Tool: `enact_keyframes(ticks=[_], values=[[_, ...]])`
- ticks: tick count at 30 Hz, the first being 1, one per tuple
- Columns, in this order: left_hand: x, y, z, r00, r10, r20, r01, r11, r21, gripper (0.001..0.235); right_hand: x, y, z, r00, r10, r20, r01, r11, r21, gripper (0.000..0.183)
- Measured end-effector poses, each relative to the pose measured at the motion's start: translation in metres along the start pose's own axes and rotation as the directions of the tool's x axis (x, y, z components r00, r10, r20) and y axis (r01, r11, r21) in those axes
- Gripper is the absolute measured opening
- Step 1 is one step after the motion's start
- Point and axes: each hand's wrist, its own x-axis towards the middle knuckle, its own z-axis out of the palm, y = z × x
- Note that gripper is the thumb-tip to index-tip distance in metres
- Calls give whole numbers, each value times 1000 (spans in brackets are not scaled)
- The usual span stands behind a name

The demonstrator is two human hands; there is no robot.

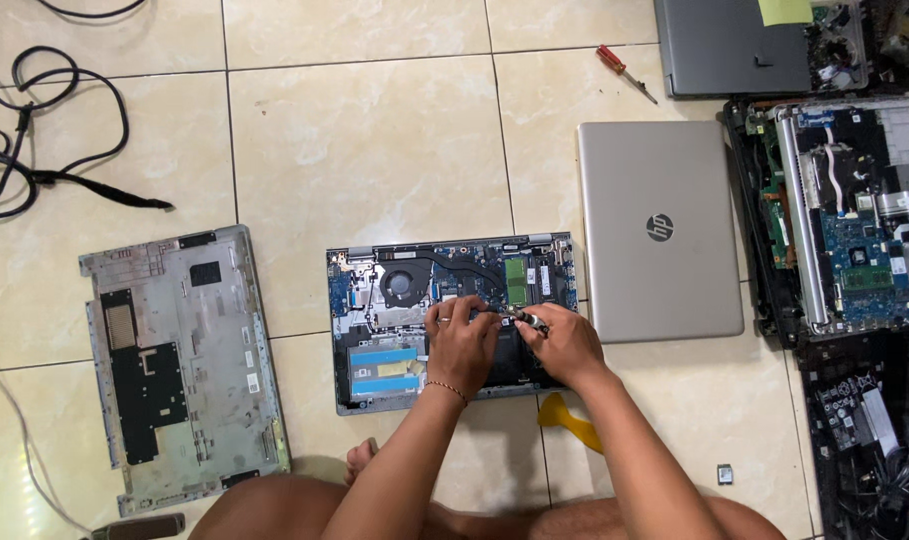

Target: The person is disassembling a laptop while sitting on the floor. They use a screwdriver to remove screws from the internal components, disconnect cables, and remove the battery and back cover.

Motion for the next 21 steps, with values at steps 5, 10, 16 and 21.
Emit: enact_keyframes(ticks=[5, 10, 16, 21], values=[[0, 0, 3, 1000, 0, -12, 0, 1000, 9, 11, 0, -2, 0, 1000, 14, -1, -14, 999, -32, 29], [1, -1, 2, 999, 42, 16, -43, 998, 56, 12, -7, -19, -9, 1000, -3, 23, 4, 998, -62, 30], [-2, -8, 9, 996, 50, -77, -51, 999, -11, 7, -5, -4, 1, 999, 10, -52, -13, 999, -45, 27], [-1, -4, -2, 993, 79, -90, -79, 997, 0, 12, -1, -9, -3, 998, 66, -19, -67, 997, -45, 27]])
